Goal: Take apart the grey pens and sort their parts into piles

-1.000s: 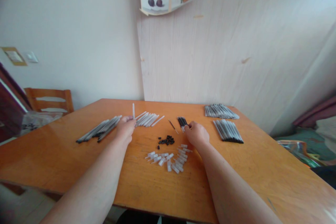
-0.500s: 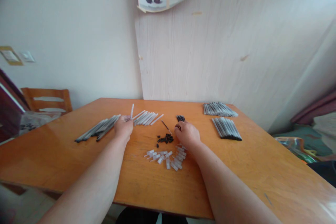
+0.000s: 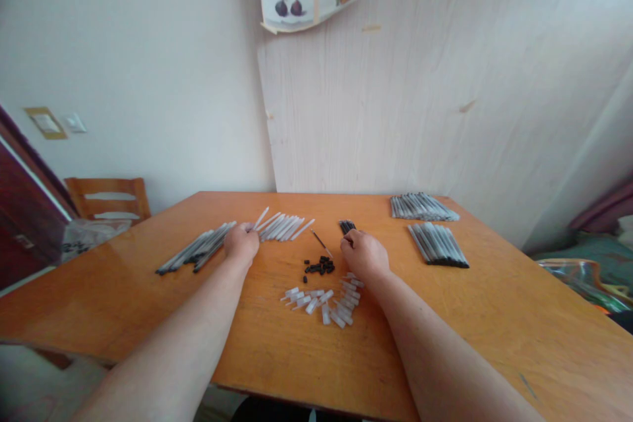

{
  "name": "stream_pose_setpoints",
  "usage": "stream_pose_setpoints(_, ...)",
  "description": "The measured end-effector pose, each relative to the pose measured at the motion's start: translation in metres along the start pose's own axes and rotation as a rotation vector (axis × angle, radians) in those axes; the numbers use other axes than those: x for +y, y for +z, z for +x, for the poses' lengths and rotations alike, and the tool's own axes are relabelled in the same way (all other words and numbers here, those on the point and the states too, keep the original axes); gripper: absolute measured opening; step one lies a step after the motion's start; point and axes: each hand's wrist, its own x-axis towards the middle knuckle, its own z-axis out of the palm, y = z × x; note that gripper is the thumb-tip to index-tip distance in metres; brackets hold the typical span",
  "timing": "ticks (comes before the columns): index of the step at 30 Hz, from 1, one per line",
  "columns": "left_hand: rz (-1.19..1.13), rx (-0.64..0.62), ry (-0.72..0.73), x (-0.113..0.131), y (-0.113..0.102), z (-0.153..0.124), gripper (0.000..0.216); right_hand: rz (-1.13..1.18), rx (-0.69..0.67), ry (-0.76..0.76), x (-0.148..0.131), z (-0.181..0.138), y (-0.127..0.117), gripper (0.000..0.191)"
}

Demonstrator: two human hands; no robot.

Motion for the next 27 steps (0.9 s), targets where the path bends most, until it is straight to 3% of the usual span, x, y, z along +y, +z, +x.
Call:
stream_pose_setpoints(8, 0.329, -0.142, 0.155, -0.001, -0.005, 0.017, 0.032, 0.031, 0.026, 0.018, 0.002, 0.002, -0.001, 0.029)
stream_pose_setpoints(12, 0.33, -0.175, 0.201, -0.001, -0.002, 0.02, 0.031, 0.052, 0.055, 0.01, 0.001, 0.001, -0.004, 0.028)
stream_pose_setpoints(27, 0.177, -0.046, 0.209, -0.009, 0.012, 0.022, 0.023, 0.084, 0.111, 0.04, 0.002, -0.002, -0.004, 0.024)
